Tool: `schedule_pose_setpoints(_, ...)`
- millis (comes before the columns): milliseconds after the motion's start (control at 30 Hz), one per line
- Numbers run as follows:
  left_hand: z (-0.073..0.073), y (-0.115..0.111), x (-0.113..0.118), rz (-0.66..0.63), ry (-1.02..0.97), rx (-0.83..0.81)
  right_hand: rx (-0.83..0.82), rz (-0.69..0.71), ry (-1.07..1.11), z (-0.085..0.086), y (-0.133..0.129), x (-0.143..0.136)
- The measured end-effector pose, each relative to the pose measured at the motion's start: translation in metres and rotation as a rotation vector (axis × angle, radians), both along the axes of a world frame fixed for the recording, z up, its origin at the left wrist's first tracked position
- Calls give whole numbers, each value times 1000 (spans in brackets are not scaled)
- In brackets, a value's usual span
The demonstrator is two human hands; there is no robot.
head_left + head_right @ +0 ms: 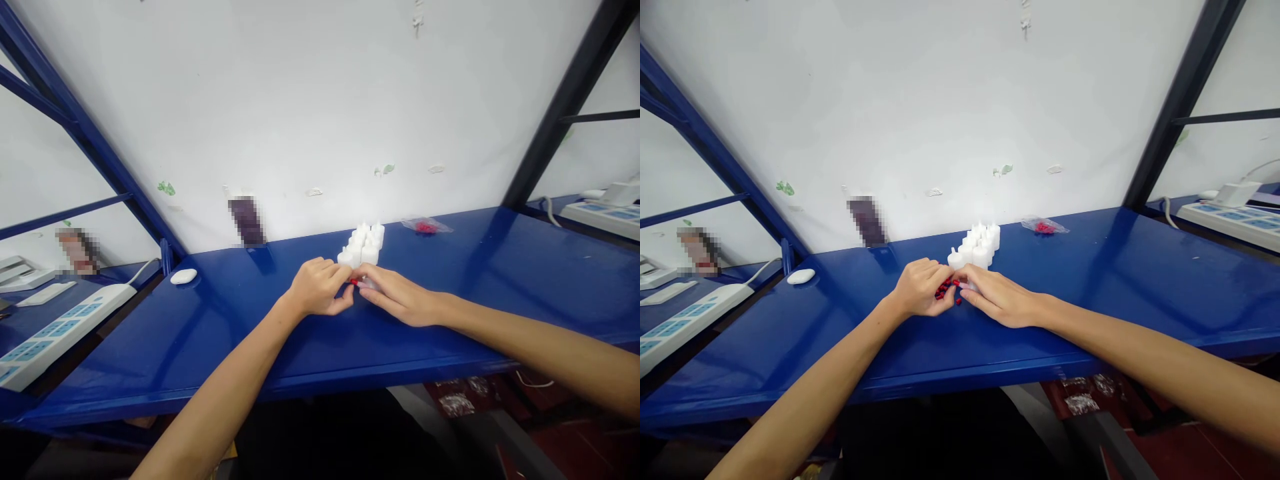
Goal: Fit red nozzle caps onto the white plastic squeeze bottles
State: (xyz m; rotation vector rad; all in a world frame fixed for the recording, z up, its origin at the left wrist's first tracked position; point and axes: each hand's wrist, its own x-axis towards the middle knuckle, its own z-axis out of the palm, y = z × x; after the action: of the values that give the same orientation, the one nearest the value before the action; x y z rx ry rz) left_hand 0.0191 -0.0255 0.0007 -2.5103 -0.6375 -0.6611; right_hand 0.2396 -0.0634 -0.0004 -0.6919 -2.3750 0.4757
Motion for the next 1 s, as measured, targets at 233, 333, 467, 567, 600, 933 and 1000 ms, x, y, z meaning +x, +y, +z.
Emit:
schedule_pose_setpoints(233,-2,-6,13,43,125,27,-164,-86,229,-8,4,-8)
schedule_pose_setpoints(333,-1,-7,18,92,161,-11,-192,-100,265,-6,3,-9)
schedule_pose_setpoints(467,3,-9,21,213,218,-97,-356,-35,288,-1,1,-9)
schedule_pose_setpoints(567,6,-8,22,269,224,-124,-414,-1,325,-2,1,-9)
schedule_pose_setpoints(600,7,-7,20,284,212,-125,-401,-9,347,-2,0,-8)
schedule_pose_setpoints(933,17,1,-7,212,90,-132,-12,-167,305,-5,-4,-8)
schedule_pose_setpoints(1000,14,-2,-2,148,114,-140,-36,-159,294,-4,-3,-9)
